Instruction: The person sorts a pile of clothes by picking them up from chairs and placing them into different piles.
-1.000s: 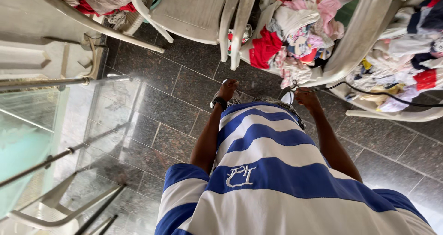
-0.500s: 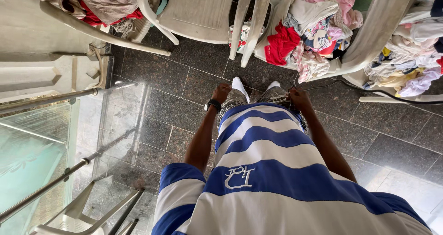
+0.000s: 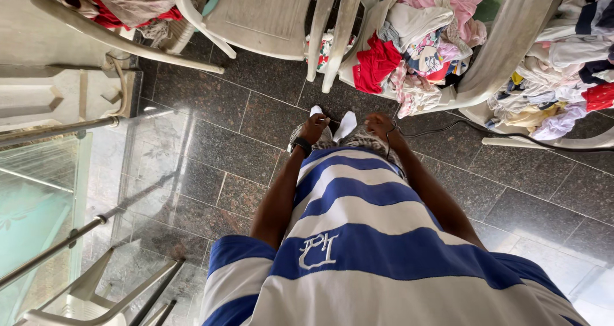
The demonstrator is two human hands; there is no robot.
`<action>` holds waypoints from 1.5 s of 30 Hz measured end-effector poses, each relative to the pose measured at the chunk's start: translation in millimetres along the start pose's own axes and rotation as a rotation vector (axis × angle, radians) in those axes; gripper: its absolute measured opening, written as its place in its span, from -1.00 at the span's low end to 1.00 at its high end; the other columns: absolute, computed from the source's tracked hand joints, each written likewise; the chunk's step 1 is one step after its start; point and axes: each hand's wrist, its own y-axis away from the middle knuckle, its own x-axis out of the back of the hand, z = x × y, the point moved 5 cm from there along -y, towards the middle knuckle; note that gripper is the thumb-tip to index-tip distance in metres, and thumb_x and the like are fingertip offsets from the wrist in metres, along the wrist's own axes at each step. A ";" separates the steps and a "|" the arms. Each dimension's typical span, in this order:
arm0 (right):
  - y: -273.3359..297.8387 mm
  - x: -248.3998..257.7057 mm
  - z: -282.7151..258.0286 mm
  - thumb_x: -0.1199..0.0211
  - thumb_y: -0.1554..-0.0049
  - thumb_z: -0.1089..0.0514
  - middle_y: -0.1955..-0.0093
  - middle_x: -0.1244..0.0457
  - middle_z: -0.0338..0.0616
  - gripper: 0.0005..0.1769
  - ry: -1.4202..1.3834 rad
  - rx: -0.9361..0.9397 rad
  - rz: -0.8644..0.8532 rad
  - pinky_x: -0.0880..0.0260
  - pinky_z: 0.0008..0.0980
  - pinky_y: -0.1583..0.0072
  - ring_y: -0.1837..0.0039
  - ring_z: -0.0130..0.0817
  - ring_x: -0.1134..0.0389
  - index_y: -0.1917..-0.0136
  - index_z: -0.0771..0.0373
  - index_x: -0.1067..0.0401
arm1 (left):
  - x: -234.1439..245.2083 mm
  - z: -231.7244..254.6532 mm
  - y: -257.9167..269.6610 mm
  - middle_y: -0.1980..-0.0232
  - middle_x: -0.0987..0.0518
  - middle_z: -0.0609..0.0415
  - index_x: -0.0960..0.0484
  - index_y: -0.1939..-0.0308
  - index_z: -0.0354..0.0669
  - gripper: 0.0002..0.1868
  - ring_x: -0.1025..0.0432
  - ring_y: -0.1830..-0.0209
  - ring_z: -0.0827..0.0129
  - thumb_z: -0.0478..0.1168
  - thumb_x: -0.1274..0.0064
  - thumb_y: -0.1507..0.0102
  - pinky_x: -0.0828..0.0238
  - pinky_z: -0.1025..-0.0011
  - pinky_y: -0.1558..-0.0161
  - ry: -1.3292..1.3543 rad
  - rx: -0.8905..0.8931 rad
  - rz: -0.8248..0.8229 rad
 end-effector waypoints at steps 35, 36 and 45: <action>-426.5 33.7 325.3 -0.31 -0.10 0.04 -0.28 -0.36 0.07 -0.44 0.686 -0.223 0.265 -0.42 -0.16 -0.26 -0.24 -0.11 -0.43 -0.35 0.22 -0.41 | -223.1 -280.2 -235.7 0.05 -0.71 -0.08 -0.53 -0.16 -0.29 -0.52 -0.64 0.07 0.23 -0.05 -0.18 -0.28 -0.59 0.28 0.09 0.093 0.165 -0.212; -431.5 33.8 335.6 -0.31 -0.10 0.03 -0.28 -0.36 0.07 -0.45 0.701 -0.239 0.270 -0.43 -0.16 -0.25 -0.24 -0.11 -0.43 -0.34 0.22 -0.42 | -232.9 -272.4 -239.4 -0.03 -0.66 -0.14 -0.43 -0.26 -0.33 -0.46 -0.57 -0.01 0.20 -0.05 -0.15 -0.34 -0.56 0.26 0.08 0.083 0.044 -0.219; -441.0 31.8 428.7 -0.33 -0.10 0.01 -0.24 -0.38 0.03 -0.52 0.768 -0.360 0.266 -0.45 -0.17 -0.22 -0.18 -0.14 -0.45 -0.26 0.19 -0.47 | -224.1 -214.1 -239.7 0.30 -0.64 -0.18 -0.65 0.05 -0.25 -0.57 -0.45 0.34 0.00 0.09 0.00 -0.43 -0.51 0.15 0.23 -0.222 0.210 -0.510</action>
